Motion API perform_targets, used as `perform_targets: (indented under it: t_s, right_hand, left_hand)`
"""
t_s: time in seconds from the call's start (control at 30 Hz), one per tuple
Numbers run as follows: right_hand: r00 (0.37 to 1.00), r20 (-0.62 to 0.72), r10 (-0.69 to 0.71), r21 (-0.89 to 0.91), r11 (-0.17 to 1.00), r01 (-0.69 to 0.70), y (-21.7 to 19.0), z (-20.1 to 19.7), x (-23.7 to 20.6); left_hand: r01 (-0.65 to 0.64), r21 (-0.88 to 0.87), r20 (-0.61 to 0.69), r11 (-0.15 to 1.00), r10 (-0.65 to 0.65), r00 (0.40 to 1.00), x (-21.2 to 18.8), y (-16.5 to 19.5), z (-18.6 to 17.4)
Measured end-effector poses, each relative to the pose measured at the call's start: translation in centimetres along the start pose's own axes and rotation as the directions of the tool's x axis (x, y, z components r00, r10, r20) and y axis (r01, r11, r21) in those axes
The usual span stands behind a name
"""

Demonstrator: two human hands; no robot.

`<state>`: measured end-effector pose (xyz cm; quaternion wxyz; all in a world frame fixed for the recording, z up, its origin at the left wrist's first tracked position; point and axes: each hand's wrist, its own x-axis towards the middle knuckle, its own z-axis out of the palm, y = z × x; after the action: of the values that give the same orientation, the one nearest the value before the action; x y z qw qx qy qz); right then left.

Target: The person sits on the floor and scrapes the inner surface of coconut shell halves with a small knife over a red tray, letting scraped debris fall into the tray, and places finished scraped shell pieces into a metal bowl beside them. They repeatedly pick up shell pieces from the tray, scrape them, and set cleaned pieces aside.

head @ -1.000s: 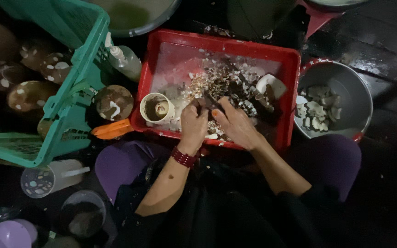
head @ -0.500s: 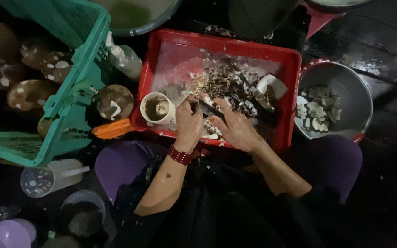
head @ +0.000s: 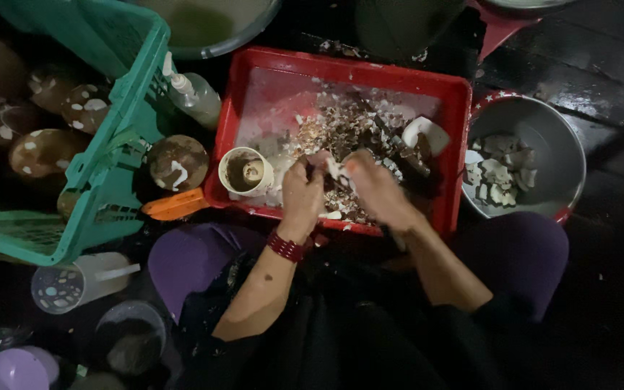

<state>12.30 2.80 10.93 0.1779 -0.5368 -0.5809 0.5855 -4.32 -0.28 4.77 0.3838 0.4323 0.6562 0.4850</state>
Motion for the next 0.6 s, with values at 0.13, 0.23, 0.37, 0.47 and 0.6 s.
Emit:
perform_targets:
  t_s: [0.13,0.23,0.37,0.47,0.6]
  right_hand:
    - [0.997,-0.077,0.009,0.117,0.993,0.000,-1.1,-1.9,-0.7]
    - [0.995,-0.065,-0.081,0.044,0.995,0.084,-0.6,-1.6,-0.3]
    - [0.990,-0.139,0.035,0.113,0.993,-0.019,1.9,-1.2,0.7]
    - [0.888,-0.216,-0.405,-0.232,0.905,0.356,2.7,-4.9,1.7]
    - [0.883,-0.449,-0.139,-0.568,0.807,-0.162,2.6,-13.0,-0.7]
  left_hand:
    - [0.038,-0.340,0.029,0.940,-0.029,0.999,0.8,-1.4,-0.4]
    - [0.146,-0.512,0.133,0.846,-0.090,0.987,1.1,-1.8,0.2]
    - [0.377,-0.526,0.286,0.762,-0.259,0.923,0.4,-2.0,0.9]
    - [0.333,-0.341,0.274,0.879,-0.246,0.930,0.4,-2.0,1.1]
    - [0.088,-0.052,0.144,0.995,-0.079,0.986,1.4,-2.3,-0.1]
